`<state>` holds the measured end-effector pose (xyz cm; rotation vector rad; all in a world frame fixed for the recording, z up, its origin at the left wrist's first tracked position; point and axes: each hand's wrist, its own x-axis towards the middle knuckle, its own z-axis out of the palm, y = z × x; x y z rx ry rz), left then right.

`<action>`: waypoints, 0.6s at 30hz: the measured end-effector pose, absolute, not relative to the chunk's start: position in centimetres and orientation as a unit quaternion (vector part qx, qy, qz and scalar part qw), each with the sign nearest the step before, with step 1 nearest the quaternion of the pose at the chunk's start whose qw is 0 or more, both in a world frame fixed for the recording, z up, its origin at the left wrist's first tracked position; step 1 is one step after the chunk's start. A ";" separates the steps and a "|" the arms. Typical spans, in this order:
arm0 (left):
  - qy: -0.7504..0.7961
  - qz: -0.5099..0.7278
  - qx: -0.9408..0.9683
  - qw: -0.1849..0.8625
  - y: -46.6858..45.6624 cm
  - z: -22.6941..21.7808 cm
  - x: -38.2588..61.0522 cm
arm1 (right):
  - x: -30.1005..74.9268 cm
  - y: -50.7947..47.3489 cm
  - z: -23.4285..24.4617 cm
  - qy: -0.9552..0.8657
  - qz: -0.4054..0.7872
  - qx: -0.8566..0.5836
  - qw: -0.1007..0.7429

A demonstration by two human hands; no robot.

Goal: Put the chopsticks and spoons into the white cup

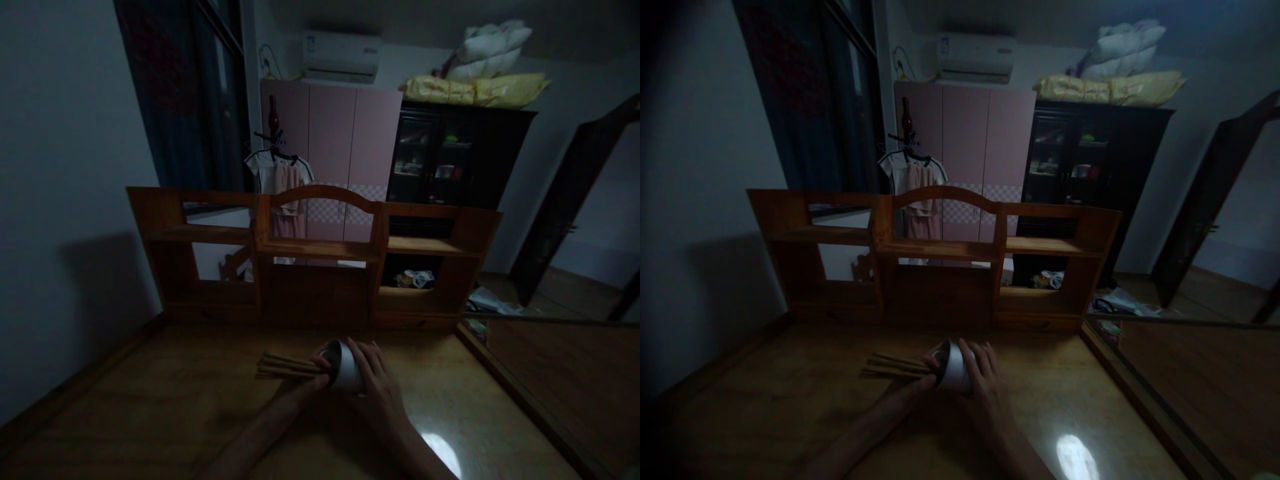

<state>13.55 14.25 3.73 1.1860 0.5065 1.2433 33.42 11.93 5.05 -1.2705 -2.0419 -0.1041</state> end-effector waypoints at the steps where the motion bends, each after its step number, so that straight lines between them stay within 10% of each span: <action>1: 0.222 0.540 0.498 0.641 14.3 3.6 13.5 | 33.5 12.0 5.0 -0.792 -0.049 -0.493 0.356; 18: 0.252 0.445 0.469 0.720 14.3 3.4 12.2 | 34.4 12.4 5.1 -0.793 -0.089 -0.509 0.322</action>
